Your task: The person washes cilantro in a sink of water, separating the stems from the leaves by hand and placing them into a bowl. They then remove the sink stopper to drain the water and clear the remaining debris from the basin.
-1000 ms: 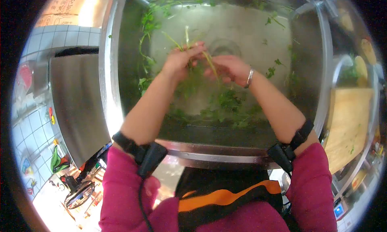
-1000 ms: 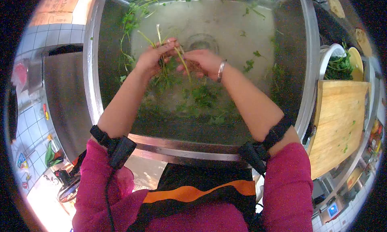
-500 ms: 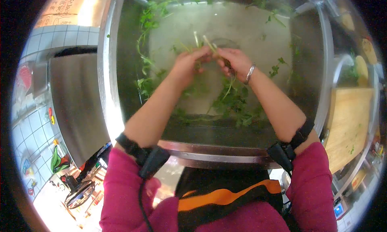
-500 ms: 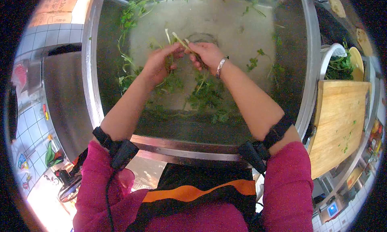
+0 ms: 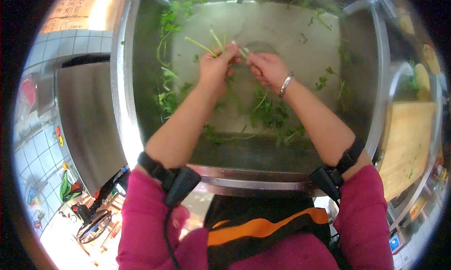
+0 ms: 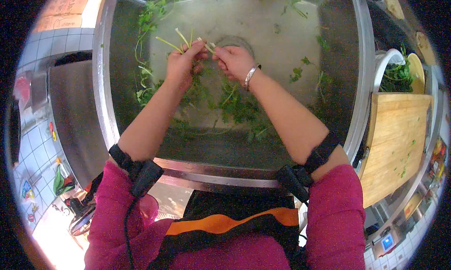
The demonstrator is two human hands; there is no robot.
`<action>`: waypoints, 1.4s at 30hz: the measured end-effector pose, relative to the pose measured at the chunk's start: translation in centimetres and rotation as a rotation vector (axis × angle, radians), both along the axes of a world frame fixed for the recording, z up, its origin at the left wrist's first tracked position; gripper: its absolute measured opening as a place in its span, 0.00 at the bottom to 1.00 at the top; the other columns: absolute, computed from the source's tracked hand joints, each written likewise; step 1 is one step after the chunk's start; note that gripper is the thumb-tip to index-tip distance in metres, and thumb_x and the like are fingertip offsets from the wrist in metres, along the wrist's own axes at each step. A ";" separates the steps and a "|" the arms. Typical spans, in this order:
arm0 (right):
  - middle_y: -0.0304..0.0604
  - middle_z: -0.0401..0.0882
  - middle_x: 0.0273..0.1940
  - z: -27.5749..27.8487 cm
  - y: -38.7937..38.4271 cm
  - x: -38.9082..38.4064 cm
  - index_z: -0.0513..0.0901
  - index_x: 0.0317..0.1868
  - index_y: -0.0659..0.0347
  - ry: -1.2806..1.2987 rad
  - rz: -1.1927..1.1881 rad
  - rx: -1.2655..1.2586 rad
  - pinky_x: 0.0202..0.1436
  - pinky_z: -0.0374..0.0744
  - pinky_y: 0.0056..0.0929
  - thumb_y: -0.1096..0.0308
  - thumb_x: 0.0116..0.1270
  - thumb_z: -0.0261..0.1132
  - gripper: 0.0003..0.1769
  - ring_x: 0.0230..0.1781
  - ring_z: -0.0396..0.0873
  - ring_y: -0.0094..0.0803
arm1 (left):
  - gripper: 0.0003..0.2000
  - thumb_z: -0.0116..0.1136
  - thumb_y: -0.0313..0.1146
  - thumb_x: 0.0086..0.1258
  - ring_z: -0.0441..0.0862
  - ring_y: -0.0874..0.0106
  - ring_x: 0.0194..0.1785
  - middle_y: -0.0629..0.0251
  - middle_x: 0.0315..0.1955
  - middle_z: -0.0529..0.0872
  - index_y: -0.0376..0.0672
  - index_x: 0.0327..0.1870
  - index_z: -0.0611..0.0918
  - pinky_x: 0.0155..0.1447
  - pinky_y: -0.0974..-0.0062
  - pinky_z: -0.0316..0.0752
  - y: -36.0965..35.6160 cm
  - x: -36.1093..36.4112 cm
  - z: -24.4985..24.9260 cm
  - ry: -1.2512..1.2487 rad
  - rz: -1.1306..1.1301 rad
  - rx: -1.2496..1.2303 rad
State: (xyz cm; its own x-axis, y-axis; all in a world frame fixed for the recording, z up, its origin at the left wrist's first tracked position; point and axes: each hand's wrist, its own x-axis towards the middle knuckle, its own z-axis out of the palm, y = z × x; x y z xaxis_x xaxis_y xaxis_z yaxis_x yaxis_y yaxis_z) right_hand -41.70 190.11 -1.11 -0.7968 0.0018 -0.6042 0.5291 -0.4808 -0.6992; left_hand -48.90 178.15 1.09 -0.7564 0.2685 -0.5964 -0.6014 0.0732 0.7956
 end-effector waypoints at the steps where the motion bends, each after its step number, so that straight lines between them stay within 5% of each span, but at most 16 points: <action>1: 0.29 0.61 0.14 0.1 0.0 0.0 0.71 0.25 0.57 -0.006 0.010 0.016 0.11 0.52 0.17 0.56 0.60 0.51 0.14 0.10 0.55 0.16 | 0.07 0.58 0.31 0.50 0.71 0.79 0.21 0.69 0.22 0.78 0.43 0.30 0.77 0.20 0.84 0.58 0.0 -0.1 0.1 -0.002 0.000 0.000; 11: 0.30 0.64 0.13 0.1 0.3 0.1 0.73 0.25 0.58 0.015 0.097 0.071 0.11 0.55 0.18 0.58 0.60 0.51 0.14 0.10 0.58 0.17 | 0.05 0.55 0.33 0.51 0.69 0.83 0.21 0.72 0.20 0.76 0.44 0.28 0.77 0.17 0.87 0.56 -0.5 -0.9 -0.6 0.132 -0.179 -0.148; 17: 0.35 0.70 0.15 -0.2 -0.3 -1.0 0.72 0.26 0.59 0.239 0.246 0.633 0.14 0.65 0.22 0.59 0.60 0.50 0.13 0.11 0.67 0.22 | 0.04 0.55 0.33 0.50 0.67 0.84 0.20 0.73 0.19 0.75 0.44 0.25 0.77 0.17 0.87 0.55 -0.6 -0.7 -0.9 0.077 -0.201 -0.144; 19: 0.49 0.74 0.22 -0.5 -0.1 -1.3 0.72 0.26 0.65 0.362 0.316 0.889 0.29 0.71 0.33 0.63 0.57 0.49 0.13 0.20 0.74 0.39 | 0.04 0.55 0.33 0.50 0.67 0.84 0.20 0.73 0.19 0.75 0.44 0.25 0.76 0.17 0.87 0.55 -0.6 -0.5 -0.7 0.065 -0.248 -0.150; 22: 0.52 0.74 0.24 -1.0 -0.3 -1.2 0.71 0.27 0.65 0.399 0.332 1.032 0.33 0.71 0.36 0.65 0.57 0.48 0.11 0.22 0.73 0.44 | 0.05 0.54 0.33 0.51 0.67 0.83 0.19 0.73 0.19 0.75 0.43 0.26 0.77 0.17 0.86 0.56 -0.5 -0.5 -0.7 0.080 -0.277 -0.227; 26: 0.50 0.75 0.25 -2.3 0.4 -0.9 0.71 0.26 0.65 0.421 0.349 0.869 0.27 0.72 0.33 0.65 0.56 0.49 0.11 0.19 0.73 0.38 | 0.07 0.55 0.37 0.53 0.66 0.83 0.17 0.73 0.19 0.75 0.44 0.28 0.78 0.18 0.86 0.57 -0.3 -0.5 -1.4 0.198 -0.278 -0.257; 28: 0.36 0.72 0.19 -1.4 0.7 -0.7 0.71 0.24 0.60 0.229 0.225 0.332 0.15 0.67 0.21 0.65 0.57 0.50 0.09 0.14 0.69 0.21 | 0.08 0.55 0.38 0.54 0.65 0.83 0.16 0.73 0.19 0.75 0.45 0.28 0.78 0.18 0.86 0.56 0.0 0.1 -1.5 0.218 -0.229 -0.210; 30: 0.35 0.71 0.18 -0.2 0.9 -0.7 0.71 0.24 0.60 0.156 0.251 0.323 0.14 0.66 0.20 0.62 0.58 0.51 0.11 0.12 0.68 0.20 | 0.09 0.54 0.41 0.55 0.64 0.84 0.16 0.74 0.19 0.76 0.46 0.30 0.79 0.19 0.87 0.55 0.0 0.7 -1.5 0.145 -0.378 -0.172; 34: 0.33 0.68 0.14 0.6 0.8 -0.9 0.72 0.23 0.59 -0.029 0.312 0.427 0.09 0.60 0.18 0.56 0.59 0.53 0.15 0.08 0.63 0.18 | 0.10 0.53 0.41 0.57 0.64 0.84 0.18 0.75 0.20 0.76 0.46 0.31 0.79 0.21 0.88 0.54 0.0 0.2 -1.4 0.098 -0.268 -0.138; 40: 0.31 0.66 0.14 0.8 1.9 0.8 0.75 0.29 0.60 0.074 0.358 0.063 0.12 0.60 0.18 0.59 0.60 0.51 0.14 0.11 0.62 0.16 | 0.11 0.50 0.43 0.59 0.68 0.83 0.33 0.74 0.32 0.79 0.46 0.34 0.75 0.27 0.82 0.59 -1.4 -5.9 1.3 0.330 0.017 0.003; 42: 0.32 0.66 0.15 0.1 2.6 1.1 0.75 0.30 0.60 0.121 0.401 0.189 0.13 0.61 0.18 0.58 0.60 0.51 0.14 0.12 0.63 0.17 | 0.12 0.49 0.44 0.59 0.69 0.81 0.33 0.75 0.32 0.79 0.46 0.35 0.75 0.31 0.82 0.60 -2.7 -8.8 4.0 0.523 0.056 -0.067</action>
State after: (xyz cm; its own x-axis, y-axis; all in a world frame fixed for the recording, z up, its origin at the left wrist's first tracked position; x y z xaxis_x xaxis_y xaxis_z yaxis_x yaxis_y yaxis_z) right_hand -40.56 192.75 -1.01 -0.8220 -0.2198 -0.5253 0.5562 -0.1125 -0.8234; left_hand -57.68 175.49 5.07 -0.9695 0.1939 -0.1500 -0.1297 0.1133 0.9851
